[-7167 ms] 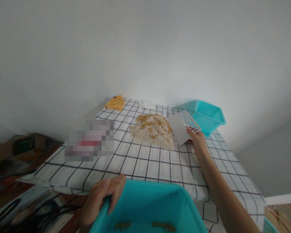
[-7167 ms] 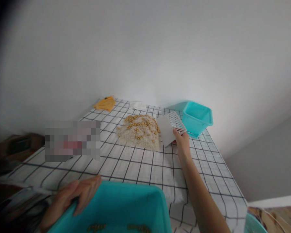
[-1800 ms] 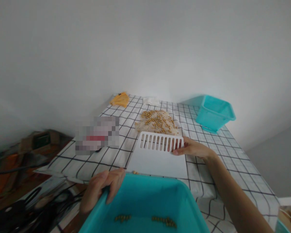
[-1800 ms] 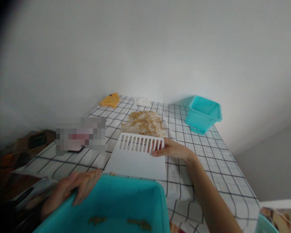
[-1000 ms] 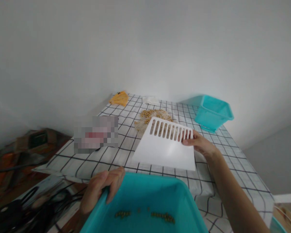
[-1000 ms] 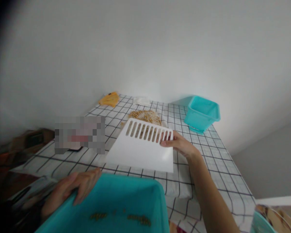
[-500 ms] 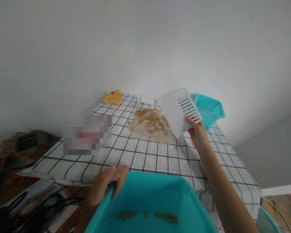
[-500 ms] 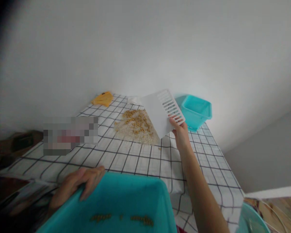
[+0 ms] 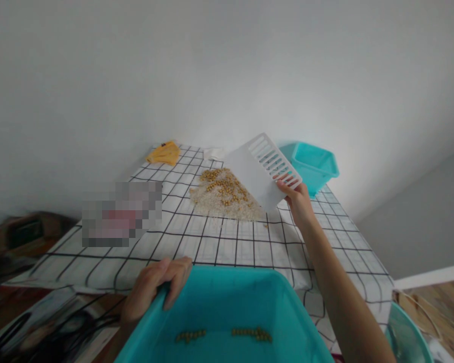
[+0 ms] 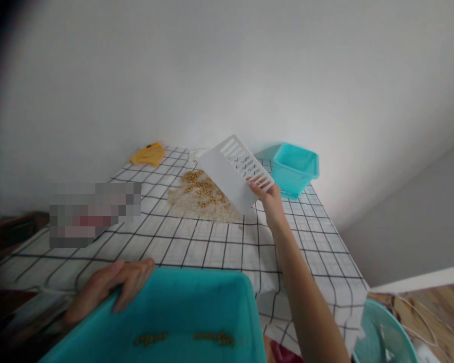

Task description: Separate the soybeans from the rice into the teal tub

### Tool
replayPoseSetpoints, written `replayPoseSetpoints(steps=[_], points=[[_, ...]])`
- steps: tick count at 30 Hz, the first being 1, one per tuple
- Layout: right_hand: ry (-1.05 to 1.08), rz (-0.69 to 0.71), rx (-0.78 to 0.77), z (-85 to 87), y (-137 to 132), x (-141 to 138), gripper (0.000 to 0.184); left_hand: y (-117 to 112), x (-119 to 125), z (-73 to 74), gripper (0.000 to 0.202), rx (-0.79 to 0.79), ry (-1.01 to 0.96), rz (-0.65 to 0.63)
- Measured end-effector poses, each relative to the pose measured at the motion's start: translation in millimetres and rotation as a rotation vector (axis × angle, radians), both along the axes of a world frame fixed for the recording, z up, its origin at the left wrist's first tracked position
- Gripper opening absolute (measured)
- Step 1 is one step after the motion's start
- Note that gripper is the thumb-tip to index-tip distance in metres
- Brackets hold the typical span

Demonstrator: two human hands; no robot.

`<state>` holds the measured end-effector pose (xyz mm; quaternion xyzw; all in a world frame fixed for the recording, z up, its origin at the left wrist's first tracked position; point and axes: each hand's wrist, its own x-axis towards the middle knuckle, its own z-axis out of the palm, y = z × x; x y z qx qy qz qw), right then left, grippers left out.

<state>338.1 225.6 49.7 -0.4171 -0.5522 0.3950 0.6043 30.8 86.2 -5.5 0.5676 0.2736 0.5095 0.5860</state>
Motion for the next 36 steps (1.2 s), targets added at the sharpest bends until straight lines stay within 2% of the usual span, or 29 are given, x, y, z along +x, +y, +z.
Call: replayPoseSetpoints(steps=[8, 13, 16, 20, 24, 27, 32, 36], points=[[-0.055, 0.086, -0.008, 2.3, -10, 2, 0.043, 2, -1, -1.4, 0.067, 0.015, -0.003, -0.024], [0.131, 0.041, 0.026, 4.6, -6, 8, 0.031, 8, -6, -3.9, 0.068, 0.010, 0.070, -0.059], [0.248, -0.040, 0.023, 9.3, -9, 23, 0.026, 11, -9, -7.2, 0.070, 0.040, 0.092, -0.096], [0.206, -0.113, -0.078, 11.5, -35, 64, 0.023, 12, -8, -10.4, 0.070, 0.054, 0.049, -0.104], [0.123, -0.208, -0.162, 0.8, -75, 109, 0.024, 12, -7, -10.9, 0.069, 0.107, 0.055, -0.117], [0.059, -0.261, -0.271, -14.8, -101, 129, 0.029, 13, -8, -10.7, 0.069, 0.145, 0.054, -0.109], [0.038, -0.218, -0.451, -35.3, -117, 130, 0.033, 11, -8, -11.3, 0.070, 0.142, 0.099, -0.083], [0.028, -0.197, -0.474, -34.0, -115, 120, 0.036, 10, -5, -11.0, 0.068, 0.120, 0.074, -0.038]])
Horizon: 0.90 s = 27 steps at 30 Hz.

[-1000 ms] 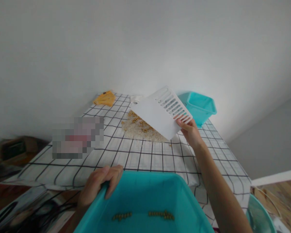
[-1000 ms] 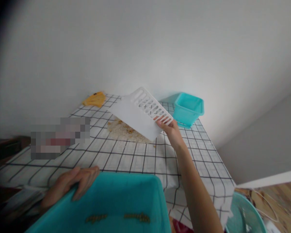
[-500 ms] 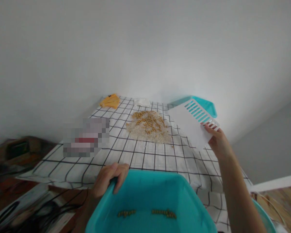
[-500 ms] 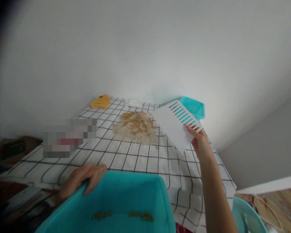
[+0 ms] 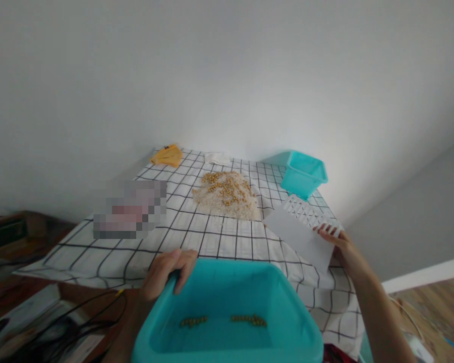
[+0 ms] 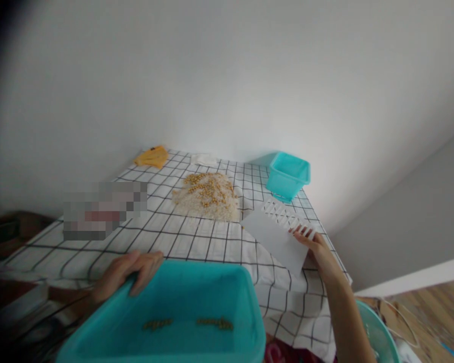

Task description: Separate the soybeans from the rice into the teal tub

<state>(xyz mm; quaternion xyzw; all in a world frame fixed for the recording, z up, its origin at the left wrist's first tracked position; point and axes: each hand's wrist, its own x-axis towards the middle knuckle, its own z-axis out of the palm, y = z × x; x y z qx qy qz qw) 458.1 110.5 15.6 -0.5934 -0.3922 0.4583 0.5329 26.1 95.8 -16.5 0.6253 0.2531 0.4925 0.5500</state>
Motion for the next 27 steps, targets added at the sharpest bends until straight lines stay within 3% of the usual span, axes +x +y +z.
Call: replayPoseSetpoints(steps=[7, 14, 19, 24, 27], points=[[-0.008, 0.188, -0.001, 9.6, 9, -24, 0.032, 2, 1, -0.9, 0.068, 0.006, -0.011, -0.024], [-0.127, 0.513, -0.039, 19.3, 31, -59, 0.032, 1, 0, 0.0, 0.070, 0.007, 0.029, 0.015], [-0.083, 0.730, -0.067, 20.4, 49, -82, 0.030, 3, -1, 0.3, 0.071, 0.009, 0.014, -0.019], [-0.012, 0.753, -0.051, 14.8, 54, -90, 0.032, 0, 0, 3.5, 0.071, -0.025, 0.036, 0.017], [0.035, 0.682, -0.026, 13.4, 52, -87, 0.032, 0, 0, 5.0, 0.071, -0.020, 0.062, 0.025]])
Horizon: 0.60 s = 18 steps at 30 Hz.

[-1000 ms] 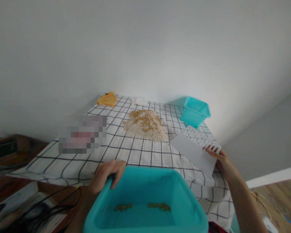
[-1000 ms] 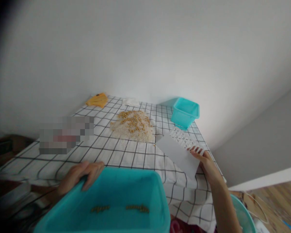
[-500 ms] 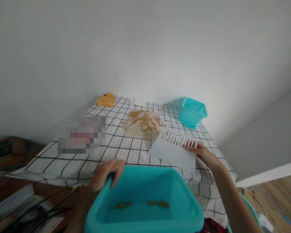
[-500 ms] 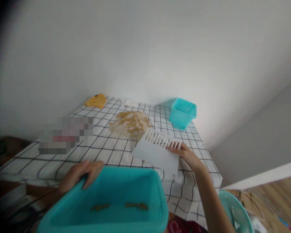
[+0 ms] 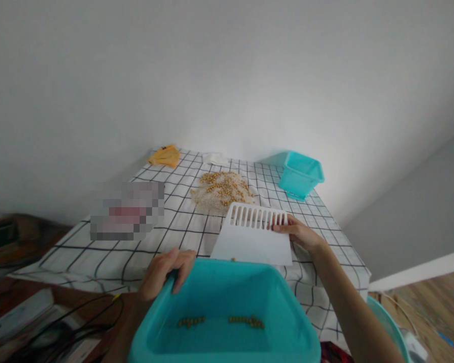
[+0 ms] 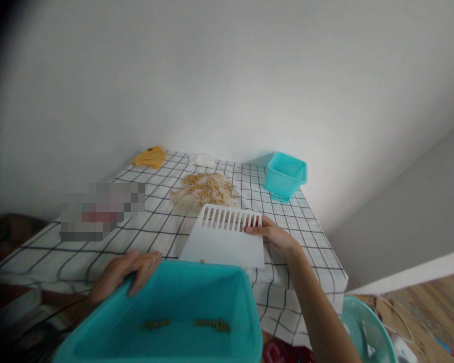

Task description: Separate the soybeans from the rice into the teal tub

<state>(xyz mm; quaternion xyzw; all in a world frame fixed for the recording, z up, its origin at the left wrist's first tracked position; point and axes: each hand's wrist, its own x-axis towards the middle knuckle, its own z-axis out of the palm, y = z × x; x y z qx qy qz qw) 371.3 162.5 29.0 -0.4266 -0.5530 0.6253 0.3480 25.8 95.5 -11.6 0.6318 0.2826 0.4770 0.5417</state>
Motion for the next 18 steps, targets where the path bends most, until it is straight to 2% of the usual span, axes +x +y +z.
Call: replayPoseSetpoints(steps=[5, 10, 13, 18], points=[[0.066, -0.311, 0.126, 10.7, 8, 18, 0.041, 4, -4, -3.1, 0.072, 0.049, 0.071, -0.013], [0.128, -0.567, 0.311, 20.9, 36, 43, 0.050, 6, -5, -4.0, 0.073, 0.050, 0.072, -0.031], [0.116, -0.639, 0.361, 13.2, 51, 51, 0.045, 4, -5, -1.9, 0.072, 0.047, 0.046, -0.056], [0.061, -0.707, 0.314, -5.0, 57, 49, 0.040, -2, -3, -2.7, 0.070, -0.001, -0.020, -0.035]])
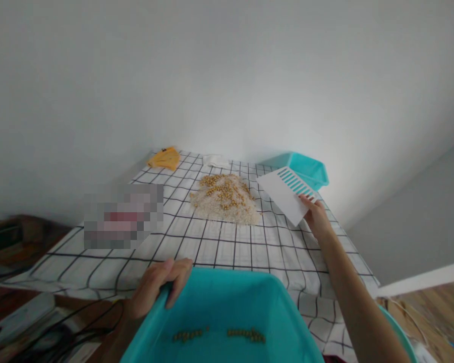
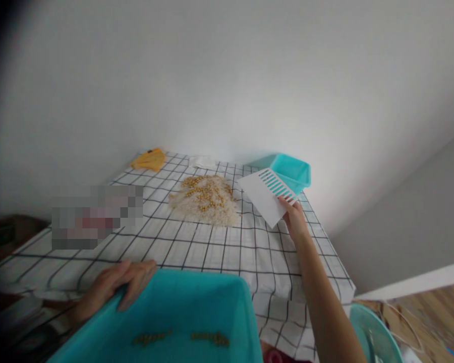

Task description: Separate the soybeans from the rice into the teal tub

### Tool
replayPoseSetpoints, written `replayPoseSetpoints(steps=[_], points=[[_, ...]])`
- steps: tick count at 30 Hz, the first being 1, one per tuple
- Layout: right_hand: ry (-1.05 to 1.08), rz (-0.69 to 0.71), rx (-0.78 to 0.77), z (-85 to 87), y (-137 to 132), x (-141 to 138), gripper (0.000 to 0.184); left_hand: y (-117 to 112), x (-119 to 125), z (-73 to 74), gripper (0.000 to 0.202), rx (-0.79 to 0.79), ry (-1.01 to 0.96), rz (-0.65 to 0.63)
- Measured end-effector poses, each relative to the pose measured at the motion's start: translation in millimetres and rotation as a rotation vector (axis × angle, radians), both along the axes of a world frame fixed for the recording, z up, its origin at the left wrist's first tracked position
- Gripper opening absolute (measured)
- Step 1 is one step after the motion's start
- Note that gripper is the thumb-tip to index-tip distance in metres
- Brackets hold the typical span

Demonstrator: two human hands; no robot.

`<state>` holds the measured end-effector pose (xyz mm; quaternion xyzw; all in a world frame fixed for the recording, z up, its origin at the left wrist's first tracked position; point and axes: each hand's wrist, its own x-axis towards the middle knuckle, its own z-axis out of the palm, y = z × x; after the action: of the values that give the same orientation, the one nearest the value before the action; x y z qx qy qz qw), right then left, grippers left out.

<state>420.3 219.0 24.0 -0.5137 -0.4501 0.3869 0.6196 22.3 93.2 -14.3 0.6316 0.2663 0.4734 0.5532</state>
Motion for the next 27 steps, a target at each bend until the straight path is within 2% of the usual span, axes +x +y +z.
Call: replayPoseSetpoints(steps=[3, 12, 20, 27], points=[[-0.023, -0.024, -0.044, -3.0, -2, -6, 0.042, -3, 2, -1.9, 0.070, -0.029, -0.033, 0.047], [-0.100, 0.088, -0.097, -4.5, -4, -15, 0.046, -6, 2, 1.7, 0.069, -0.069, 0.017, 0.069], [-0.108, 0.121, -0.115, -1.2, -10, -20, 0.035, -6, 0, 2.3, 0.070, -0.050, 0.027, 0.065], [-0.107, 0.151, -0.098, -1.2, -10, -25, 0.040, -8, 0, 5.3, 0.071, -0.080, 0.138, 0.104]])
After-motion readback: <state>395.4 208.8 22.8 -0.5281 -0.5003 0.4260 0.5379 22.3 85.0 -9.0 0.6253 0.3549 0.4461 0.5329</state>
